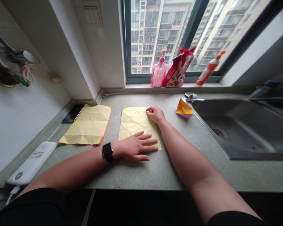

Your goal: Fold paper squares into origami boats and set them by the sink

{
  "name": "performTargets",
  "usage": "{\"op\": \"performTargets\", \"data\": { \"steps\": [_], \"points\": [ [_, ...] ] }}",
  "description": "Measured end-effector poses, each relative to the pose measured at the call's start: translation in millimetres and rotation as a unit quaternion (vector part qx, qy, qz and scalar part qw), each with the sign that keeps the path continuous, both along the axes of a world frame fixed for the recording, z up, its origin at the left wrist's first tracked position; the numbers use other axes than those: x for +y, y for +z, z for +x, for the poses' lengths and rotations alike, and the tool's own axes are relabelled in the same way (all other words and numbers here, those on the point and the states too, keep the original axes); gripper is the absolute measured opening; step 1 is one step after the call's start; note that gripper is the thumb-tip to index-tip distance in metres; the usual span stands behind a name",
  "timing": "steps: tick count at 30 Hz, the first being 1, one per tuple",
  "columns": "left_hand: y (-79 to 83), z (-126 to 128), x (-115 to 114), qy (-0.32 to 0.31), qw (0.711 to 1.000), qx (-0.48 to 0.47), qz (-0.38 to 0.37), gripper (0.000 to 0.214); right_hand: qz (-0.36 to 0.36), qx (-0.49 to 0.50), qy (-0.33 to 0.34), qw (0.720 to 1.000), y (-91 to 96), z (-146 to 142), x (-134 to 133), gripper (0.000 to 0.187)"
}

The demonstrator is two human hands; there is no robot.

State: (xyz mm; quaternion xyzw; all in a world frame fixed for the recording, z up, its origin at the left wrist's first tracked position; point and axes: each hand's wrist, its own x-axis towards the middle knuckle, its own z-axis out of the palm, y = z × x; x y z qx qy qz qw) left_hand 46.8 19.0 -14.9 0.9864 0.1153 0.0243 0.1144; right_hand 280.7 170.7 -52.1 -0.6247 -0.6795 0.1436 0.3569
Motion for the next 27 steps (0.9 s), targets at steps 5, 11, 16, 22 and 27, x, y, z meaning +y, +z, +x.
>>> {"op": "performTargets", "data": {
  "steps": [5, 11, 16, 22, 27],
  "points": [
    [3.5, -0.1, -5.7, -0.006, 1.000, -0.025, 0.003, 0.066, 0.021, -0.029, 0.012, 0.999, 16.7, -6.9, -11.2, 0.022],
    [-1.3, -0.2, -6.5, -0.001, 0.999, -0.040, 0.005, 0.069, 0.055, -0.062, 0.325, 0.942, 41.3, -45.3, -49.3, 0.032],
    [-7.3, -0.6, -6.3, -0.010, 0.998, -0.058, -0.004, 0.072, -0.022, -0.167, 0.504, 0.847, 30.4, -66.8, -62.3, 0.049],
    [-3.2, 2.4, -6.2, -0.017, 0.997, -0.075, 0.021, 0.079, -0.011, -0.238, 0.476, 0.847, 11.0, -82.8, -28.4, 0.085],
    [1.4, 3.9, -7.4, -0.012, 0.997, -0.066, 0.024, 0.082, 0.014, -0.256, 0.446, 0.857, 4.0, -100.5, 3.1, 0.091]
  ]
}}
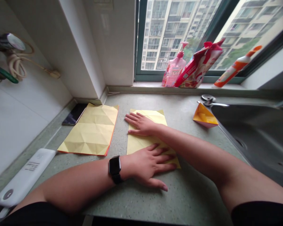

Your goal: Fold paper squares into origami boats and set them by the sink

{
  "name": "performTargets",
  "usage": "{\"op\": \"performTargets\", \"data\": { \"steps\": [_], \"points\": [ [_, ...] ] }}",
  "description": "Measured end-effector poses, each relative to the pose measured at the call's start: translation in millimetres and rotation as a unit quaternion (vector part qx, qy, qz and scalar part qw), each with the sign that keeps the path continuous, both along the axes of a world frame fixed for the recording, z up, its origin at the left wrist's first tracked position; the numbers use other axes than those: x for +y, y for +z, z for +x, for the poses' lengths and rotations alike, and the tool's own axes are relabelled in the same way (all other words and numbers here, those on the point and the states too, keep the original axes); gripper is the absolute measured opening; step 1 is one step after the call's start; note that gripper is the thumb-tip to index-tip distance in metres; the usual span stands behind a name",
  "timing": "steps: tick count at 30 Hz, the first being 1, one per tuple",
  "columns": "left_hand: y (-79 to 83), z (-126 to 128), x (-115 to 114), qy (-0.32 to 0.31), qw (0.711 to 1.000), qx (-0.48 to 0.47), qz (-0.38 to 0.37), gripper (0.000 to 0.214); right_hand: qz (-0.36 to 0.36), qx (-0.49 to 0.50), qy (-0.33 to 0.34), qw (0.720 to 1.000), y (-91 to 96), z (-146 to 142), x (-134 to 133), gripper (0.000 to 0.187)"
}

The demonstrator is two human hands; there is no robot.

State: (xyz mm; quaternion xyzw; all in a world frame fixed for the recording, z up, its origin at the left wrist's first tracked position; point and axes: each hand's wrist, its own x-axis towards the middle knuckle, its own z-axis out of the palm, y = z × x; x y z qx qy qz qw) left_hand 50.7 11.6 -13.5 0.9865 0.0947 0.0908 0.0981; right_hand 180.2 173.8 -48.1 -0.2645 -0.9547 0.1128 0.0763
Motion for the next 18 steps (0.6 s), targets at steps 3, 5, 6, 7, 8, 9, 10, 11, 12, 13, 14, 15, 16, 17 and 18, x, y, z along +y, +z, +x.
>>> {"op": "performTargets", "data": {
  "steps": [3, 5, 6, 7, 8, 9, 10, 11, 12, 13, 14, 15, 16, 17, 18],
  "points": [
    [1.7, 0.5, -1.0, 0.003, 1.000, 0.015, 0.005, 0.084, 0.001, -0.012, -0.015, 1.000, -2.1, -5.7, 21.1, 0.095],
    [2.0, 0.8, -1.3, 0.005, 1.000, 0.018, 0.005, 0.083, -0.004, -0.014, -0.026, 1.000, -3.8, -9.0, 37.0, 0.094],
    [1.9, 0.8, -1.3, 0.006, 1.000, 0.017, 0.004, 0.082, -0.007, -0.013, -0.029, 0.999, -4.5, -10.8, 45.3, 0.092],
    [1.4, 0.8, -1.3, 0.008, 1.000, 0.015, 0.002, 0.081, -0.010, -0.012, -0.034, 0.999, -4.8, -12.8, 53.6, 0.091],
    [0.7, 0.8, -1.2, 0.008, 1.000, 0.013, -0.001, 0.081, -0.013, -0.010, -0.044, 0.999, -4.4, -14.7, 61.5, 0.090],
    [-0.1, 0.6, -1.2, 0.009, 1.000, 0.010, -0.003, 0.080, -0.014, -0.007, -0.058, 0.998, -3.0, -16.3, 68.8, 0.090],
    [-1.0, 0.4, -1.1, 0.009, 1.000, 0.007, -0.006, 0.078, -0.012, -0.004, -0.082, 0.997, -0.6, -17.1, 74.9, 0.091],
    [-1.9, 0.2, -1.0, 0.010, 1.000, 0.003, -0.009, 0.077, -0.007, -0.002, -0.113, 0.994, 2.8, -16.6, 79.3, 0.091],
    [-2.7, 0.1, -0.9, 0.009, 1.000, 0.000, -0.010, 0.076, 0.000, 0.002, -0.145, 0.989, 7.0, -14.5, 81.3, 0.091],
    [-3.4, -0.1, -0.7, 0.008, 1.000, -0.001, -0.010, 0.076, 0.007, 0.008, -0.170, 0.985, 11.7, -10.4, 80.5, 0.090],
    [-3.9, -0.2, -0.6, 0.006, 1.000, -0.002, -0.009, 0.075, 0.012, 0.018, -0.184, 0.983, 16.1, -4.2, 76.2, 0.088],
    [-4.2, -0.2, -0.4, 0.003, 1.000, -0.002, -0.008, 0.075, 0.014, 0.032, -0.182, 0.983, 19.8, 3.9, 68.2, 0.085],
    [-4.5, -0.2, -0.2, 0.000, 1.000, 0.000, -0.007, 0.075, 0.015, 0.044, -0.159, 0.986, 22.2, 13.7, 56.6, 0.082],
    [-4.7, -0.2, 0.0, -0.001, 1.000, 0.001, -0.007, 0.075, 0.014, 0.056, -0.126, 0.990, 23.0, 24.5, 41.8, 0.077],
    [-4.9, -0.2, 0.2, -0.001, 1.000, 0.001, -0.008, 0.075, 0.007, 0.066, -0.093, 0.993, 22.0, 35.7, 24.8, 0.071]
  ]
}}
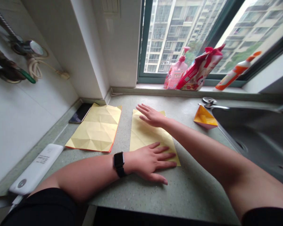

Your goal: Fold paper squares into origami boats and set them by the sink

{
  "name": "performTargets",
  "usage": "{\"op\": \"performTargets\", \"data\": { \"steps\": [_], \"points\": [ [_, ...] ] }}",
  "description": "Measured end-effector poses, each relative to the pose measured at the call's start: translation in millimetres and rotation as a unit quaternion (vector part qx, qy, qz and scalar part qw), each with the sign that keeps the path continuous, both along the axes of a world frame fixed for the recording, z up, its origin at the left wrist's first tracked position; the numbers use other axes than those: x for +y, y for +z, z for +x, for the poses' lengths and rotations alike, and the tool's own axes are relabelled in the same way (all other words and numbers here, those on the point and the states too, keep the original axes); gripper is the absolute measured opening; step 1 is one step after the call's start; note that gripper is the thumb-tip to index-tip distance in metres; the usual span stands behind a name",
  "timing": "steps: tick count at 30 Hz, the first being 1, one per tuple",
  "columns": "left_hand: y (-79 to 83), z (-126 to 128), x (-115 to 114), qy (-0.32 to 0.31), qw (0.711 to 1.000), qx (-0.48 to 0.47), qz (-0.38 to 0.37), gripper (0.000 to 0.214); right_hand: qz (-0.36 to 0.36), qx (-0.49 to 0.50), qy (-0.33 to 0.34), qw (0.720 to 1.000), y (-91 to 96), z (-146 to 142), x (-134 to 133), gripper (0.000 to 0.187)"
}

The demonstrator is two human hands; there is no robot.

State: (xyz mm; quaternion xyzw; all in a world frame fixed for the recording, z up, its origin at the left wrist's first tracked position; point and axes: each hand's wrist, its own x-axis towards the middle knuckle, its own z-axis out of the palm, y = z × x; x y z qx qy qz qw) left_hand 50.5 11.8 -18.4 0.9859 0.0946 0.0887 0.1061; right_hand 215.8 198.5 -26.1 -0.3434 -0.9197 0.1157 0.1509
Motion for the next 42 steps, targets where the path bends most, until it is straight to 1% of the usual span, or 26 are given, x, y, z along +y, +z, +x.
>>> {"op": "performTargets", "data": {
  "steps": [2, 4, 5, 7, 8, 10, 13, 16, 17, 19, 21, 22, 23, 24, 25, 26, 28, 29, 30, 31, 32, 34, 37, 39, 41, 42],
  "points": [
    [-0.6, 0.0, 0.4, 0.004, 1.000, -0.001, -0.004, 0.076, -0.023, 0.001, 0.052, 0.998, -6.3, 20.7, -36.0, 0.066],
    [-1.4, -0.1, 0.7, 0.006, 1.000, -0.001, -0.007, 0.077, -0.037, -0.018, 0.084, 0.996, -15.5, 35.5, -65.3, 0.065],
    [-1.7, -0.3, 0.9, 0.004, 1.000, -0.002, -0.008, 0.078, -0.036, -0.026, 0.089, 0.995, -19.9, 40.1, -74.6, 0.067],
    [-2.1, -0.6, 0.9, 0.002, 1.000, -0.003, -0.007, 0.078, -0.023, -0.038, 0.071, 0.996, -27.0, 44.5, -80.5, 0.070],
    [-2.0, -0.8, 0.8, 0.002, 1.000, -0.003, -0.008, 0.078, -0.017, -0.043, 0.056, 0.997, -29.4, 45.0, -77.4, 0.070],
    [-1.5, -1.2, 0.6, 0.002, 1.000, -0.002, -0.010, 0.078, -0.010, -0.050, 0.024, 0.998, -32.5, 45.0, -62.4, 0.071],
    [-0.1, -1.6, 0.3, 0.000, 1.000, 0.003, -0.016, 0.079, -0.009, -0.051, -0.031, 0.998, -34.6, 48.0, -29.0, 0.074],
    [0.5, -1.5, 0.6, 0.000, 1.000, 0.010, -0.022, 0.079, -0.015, -0.043, -0.114, 0.992, -34.4, 57.5, 3.6, 0.075],
    [0.4, -1.5, 0.8, 0.002, 1.000, 0.014, -0.023, 0.079, -0.020, -0.042, -0.154, 0.987, -33.4, 61.7, 12.4, 0.075],
    [0.0, -1.5, 1.3, 0.004, 0.999, 0.023, -0.023, 0.079, -0.030, -0.037, -0.249, 0.967, -30.1, 70.5, 24.9, 0.077],
    [-0.4, -1.6, 1.7, 0.003, 0.999, 0.025, -0.022, 0.079, -0.025, -0.020, -0.333, 0.943, -25.2, 77.8, 28.6, 0.078],
    [-0.5, -1.6, 1.8, 0.002, 0.999, 0.024, -0.022, 0.079, -0.008, -0.005, -0.356, 0.935, -22.4, 80.3, 26.7, 0.077],
    [-0.5, -1.6, 1.8, 0.000, 1.000, 0.023, -0.021, 0.079, 0.016, 0.012, -0.361, 0.933, -19.6, 81.6, 22.2, 0.075],
    [-0.3, -1.6, 1.6, -0.001, 1.000, 0.023, -0.021, 0.078, 0.043, 0.030, -0.345, 0.937, -17.0, 81.5, 15.3, 0.072],
    [0.0, -1.5, 1.3, -0.002, 0.999, 0.024, -0.021, 0.078, 0.068, 0.044, -0.310, 0.947, -14.8, 79.9, 6.3, 0.068],
    [0.4, -1.4, 1.1, -0.002, 0.999, 0.025, -0.022, 0.078, 0.083, 0.055, -0.258, 0.961, -13.3, 76.8, -4.3, 0.064],
    [1.6, -1.2, 0.9, -0.001, 0.999, 0.025, -0.024, 0.077, 0.072, 0.054, -0.132, 0.987, -13.3, 67.3, -27.1, 0.057],
    [2.3, -1.2, 1.1, -0.001, 0.999, 0.026, -0.026, 0.077, 0.060, 0.042, -0.078, 0.994, -14.8, 61.6, -37.9, 0.055],
    [2.8, -1.1, 1.7, -0.001, 0.999, 0.027, -0.027, 0.077, 0.047, 0.025, -0.041, 0.998, -16.9, 56.1, -47.2, 0.053],
    [3.2, -1.1, 2.5, -0.002, 0.999, 0.030, -0.027, 0.077, 0.036, 0.003, -0.027, 0.999, -19.5, 51.2, -54.5, 0.054],
    [3.4, -1.1, 3.3, -0.002, 0.999, 0.033, -0.029, 0.077, 0.030, -0.023, -0.030, 0.999, -22.0, 47.0, -59.7, 0.056],
    [3.3, -0.9, 3.9, -0.002, 0.999, 0.039, -0.035, 0.078, 0.027, -0.067, -0.064, 0.995, -25.6, 41.6, -64.0, 0.061],
    [4.0, 0.4, -3.3, -0.014, 0.997, 0.042, -0.062, 0.080, 0.026, -0.106, -0.118, 0.987, -25.6, 38.5, -61.4, 0.065],
    [8.1, 1.7, -14.0, -0.039, 0.993, 0.036, -0.104, 0.078, 0.019, -0.119, -0.133, 0.984, -23.2, 37.7, -59.2, 0.064],
    [16.7, 2.0, -24.0, -0.081, 0.981, 0.020, -0.174, 0.070, 0.008, -0.124, -0.135, 0.983, -20.9, 36.9, -58.4, 0.064],
    [22.2, 1.3, -26.3, -0.096, 0.971, 0.007, -0.219, 0.063, 0.003, -0.125, -0.135, 0.983, -20.1, 36.5, -58.5, 0.064]
  ]
}}
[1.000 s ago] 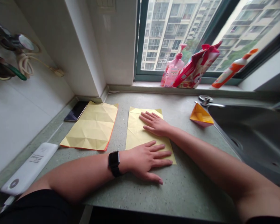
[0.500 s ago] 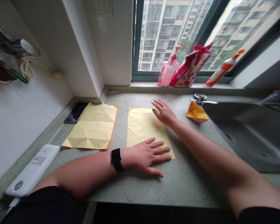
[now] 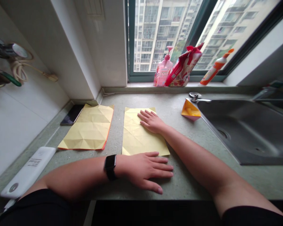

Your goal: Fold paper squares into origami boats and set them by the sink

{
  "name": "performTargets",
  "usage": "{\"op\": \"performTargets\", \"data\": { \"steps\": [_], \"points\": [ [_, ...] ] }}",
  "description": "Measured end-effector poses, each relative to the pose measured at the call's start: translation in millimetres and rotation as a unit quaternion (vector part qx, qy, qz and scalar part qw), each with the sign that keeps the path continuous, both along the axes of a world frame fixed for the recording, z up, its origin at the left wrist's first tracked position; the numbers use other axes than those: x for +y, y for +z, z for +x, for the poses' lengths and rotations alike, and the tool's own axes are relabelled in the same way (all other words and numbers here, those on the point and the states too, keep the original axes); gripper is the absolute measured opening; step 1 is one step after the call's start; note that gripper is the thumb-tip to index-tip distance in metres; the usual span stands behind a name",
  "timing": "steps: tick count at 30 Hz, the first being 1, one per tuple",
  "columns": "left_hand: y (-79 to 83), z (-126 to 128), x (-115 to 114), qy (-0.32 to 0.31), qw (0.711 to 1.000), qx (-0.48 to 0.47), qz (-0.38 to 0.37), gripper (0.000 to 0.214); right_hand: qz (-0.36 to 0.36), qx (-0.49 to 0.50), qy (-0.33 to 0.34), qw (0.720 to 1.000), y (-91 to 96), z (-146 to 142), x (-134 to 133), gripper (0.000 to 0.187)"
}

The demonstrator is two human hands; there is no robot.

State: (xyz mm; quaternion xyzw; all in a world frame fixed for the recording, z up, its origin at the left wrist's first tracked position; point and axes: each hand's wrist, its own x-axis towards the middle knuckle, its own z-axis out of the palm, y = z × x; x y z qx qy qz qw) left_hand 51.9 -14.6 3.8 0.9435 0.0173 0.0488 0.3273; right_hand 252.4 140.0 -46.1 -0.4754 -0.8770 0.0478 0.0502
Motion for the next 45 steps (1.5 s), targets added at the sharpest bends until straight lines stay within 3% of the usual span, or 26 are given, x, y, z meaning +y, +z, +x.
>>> {"op": "performTargets", "data": {
  "steps": [2, 3, 5, 7, 10, 13, 18, 21, 25, 27, 30, 34, 37, 42, 45],
  "points": [
    [10.4, -3.5, 4.5, -0.044, 0.993, -0.019, -0.105, 0.050, -0.005, 0.001, -0.002, 1.000, 0.5, -0.7, -0.4, 0.062],
    [13.7, -6.4, 11.8, -0.020, 0.991, -0.041, -0.130, 0.046, -0.005, 0.001, -0.003, 1.000, 0.3, -1.0, -0.5, 0.062],
    [13.7, -13.2, 33.6, 0.156, 0.977, -0.119, -0.080, 0.041, -0.002, 0.001, -0.005, 1.000, -0.9, -1.6, -0.3, 0.061],
    [4.3, -19.8, 57.9, 0.330, 0.934, -0.133, 0.031, 0.048, 0.003, 0.010, -0.005, 1.000, -2.5, -2.2, 0.5, 0.060],
    [-18.1, -25.3, 81.5, 0.430, 0.892, 0.008, 0.138, 0.068, 0.007, 0.031, -0.006, 0.999, -3.7, -3.4, 1.7, 0.058],
    [-34.3, -25.9, 81.9, 0.425, 0.880, 0.133, 0.167, 0.080, 0.005, 0.033, -0.008, 0.999, -2.9, -4.5, 2.3, 0.058],
    [-39.5, -30.6, 46.4, 0.382, 0.888, 0.147, 0.207, 0.083, 0.009, 0.028, -0.008, 1.000, -2.6, -5.3, 2.6, 0.059],
    [-32.3, -39.8, 12.0, 0.325, 0.916, 0.141, 0.189, 0.080, 0.016, 0.042, -0.003, 0.999, -6.4, -5.6, 4.1, 0.058],
    [-6.0, -51.5, -19.6, 0.174, 0.972, 0.122, 0.096, 0.068, 0.025, 0.134, -0.002, 0.991, -11.9, -3.7, 9.8, 0.052],
    [8.0, -50.7, -16.2, 0.164, 0.982, 0.086, 0.029, 0.057, 0.034, 0.185, -0.014, 0.982, -12.1, 0.3, 14.4, 0.048],
    [15.2, -34.0, 13.8, 0.276, 0.960, -0.002, 0.051, 0.050, 0.050, 0.214, -0.055, 0.974, -9.1, 10.7, 21.1, 0.050],
    [-4.8, 9.2, 66.0, 0.350, 0.924, 0.018, 0.154, 0.064, 0.059, 0.212, -0.115, 0.969, -5.2, 26.3, 24.0, 0.045],
    [-24.2, 34.3, 86.3, 0.356, 0.912, 0.091, 0.185, 0.074, 0.051, 0.198, -0.119, 0.972, -5.4, 33.9, 24.5, 0.038],
    [-32.0, 41.3, 81.1, 0.352, 0.904, 0.143, 0.197, 0.082, 0.038, 0.184, -0.121, 0.975, -8.1, 37.8, 31.7, 0.048],
    [-25.5, 39.1, 64.4, 0.292, 0.925, 0.142, 0.199, 0.078, 0.033, 0.180, -0.128, 0.975, -8.7, 37.3, 35.8, 0.050]
  ]
}}
